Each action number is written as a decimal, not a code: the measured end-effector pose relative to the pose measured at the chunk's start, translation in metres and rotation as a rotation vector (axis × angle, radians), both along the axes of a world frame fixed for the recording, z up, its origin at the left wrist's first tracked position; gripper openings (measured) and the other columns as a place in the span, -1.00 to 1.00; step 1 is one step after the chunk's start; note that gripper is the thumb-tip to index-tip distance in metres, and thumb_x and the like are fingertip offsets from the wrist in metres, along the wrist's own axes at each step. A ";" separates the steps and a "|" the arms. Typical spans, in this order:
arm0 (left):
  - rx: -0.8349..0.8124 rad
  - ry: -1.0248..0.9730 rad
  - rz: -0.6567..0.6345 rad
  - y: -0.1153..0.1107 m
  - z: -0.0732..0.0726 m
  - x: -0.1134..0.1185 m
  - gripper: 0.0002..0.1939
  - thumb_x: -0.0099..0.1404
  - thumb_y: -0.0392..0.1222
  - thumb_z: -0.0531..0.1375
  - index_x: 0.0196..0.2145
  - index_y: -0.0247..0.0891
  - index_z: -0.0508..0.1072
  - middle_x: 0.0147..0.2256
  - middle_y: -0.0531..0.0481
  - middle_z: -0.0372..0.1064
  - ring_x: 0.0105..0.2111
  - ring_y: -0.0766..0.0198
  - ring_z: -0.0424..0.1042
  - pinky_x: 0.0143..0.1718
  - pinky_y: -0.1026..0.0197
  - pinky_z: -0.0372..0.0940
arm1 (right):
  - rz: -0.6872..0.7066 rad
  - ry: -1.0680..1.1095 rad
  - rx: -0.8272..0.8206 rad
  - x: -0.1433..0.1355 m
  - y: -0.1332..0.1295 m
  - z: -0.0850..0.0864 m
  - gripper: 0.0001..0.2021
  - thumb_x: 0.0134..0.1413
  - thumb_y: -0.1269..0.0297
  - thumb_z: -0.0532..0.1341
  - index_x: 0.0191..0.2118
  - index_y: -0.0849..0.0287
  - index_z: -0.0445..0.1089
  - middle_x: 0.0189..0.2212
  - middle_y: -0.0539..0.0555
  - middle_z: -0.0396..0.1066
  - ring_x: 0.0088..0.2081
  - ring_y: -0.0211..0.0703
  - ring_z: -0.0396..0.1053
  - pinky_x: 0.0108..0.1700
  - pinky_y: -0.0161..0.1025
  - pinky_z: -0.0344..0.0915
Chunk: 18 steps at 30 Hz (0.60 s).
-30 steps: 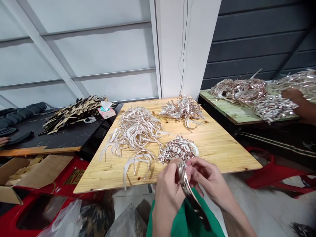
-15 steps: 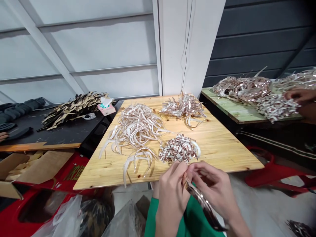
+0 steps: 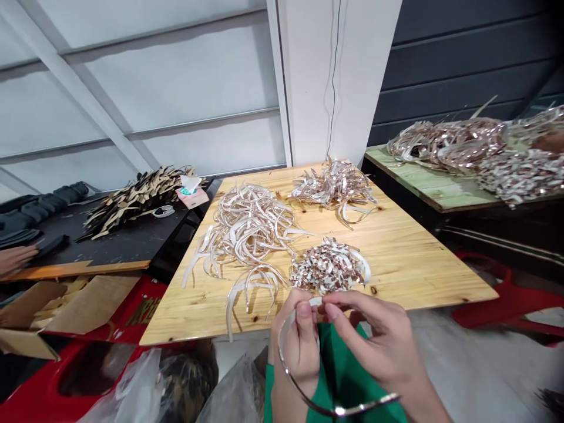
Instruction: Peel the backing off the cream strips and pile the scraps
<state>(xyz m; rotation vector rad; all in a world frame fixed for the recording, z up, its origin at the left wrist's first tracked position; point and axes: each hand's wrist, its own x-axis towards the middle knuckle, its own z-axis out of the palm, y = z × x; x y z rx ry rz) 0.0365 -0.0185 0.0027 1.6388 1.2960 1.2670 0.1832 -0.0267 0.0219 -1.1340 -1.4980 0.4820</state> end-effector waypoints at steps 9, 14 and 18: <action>0.030 0.064 -0.010 0.000 0.006 -0.007 -0.42 0.63 0.25 -0.09 -0.29 -0.17 0.49 -0.37 -0.01 0.40 -0.38 0.19 0.42 -0.31 0.18 0.28 | 0.066 -0.252 -0.017 -0.008 0.007 0.007 -0.87 0.40 0.41 0.22 -0.17 0.09 0.52 -0.35 -0.02 0.66 -0.45 -0.22 0.59 -0.35 -0.33 0.48; 0.061 0.135 0.027 0.002 0.004 -0.016 -0.40 0.63 0.27 -0.09 -0.34 -0.17 0.46 -0.44 0.02 0.39 -0.46 0.22 0.40 -0.40 0.20 0.24 | 0.048 -0.287 0.028 -0.016 0.012 0.012 -0.82 0.34 0.42 0.24 -0.34 0.09 0.46 -0.50 -0.06 0.55 -0.53 -0.24 0.49 -0.43 -0.32 0.39; 0.151 0.073 0.167 0.003 -0.002 -0.012 -0.47 0.66 0.14 -0.03 -0.34 -0.16 0.49 -0.51 0.05 0.43 -0.52 0.25 0.43 -0.47 0.25 0.26 | -0.133 -0.106 0.088 -0.031 0.018 0.009 -0.82 0.18 0.47 0.27 -0.42 0.09 0.46 -0.60 -0.11 0.49 -0.63 -0.30 0.40 -0.52 -0.38 0.35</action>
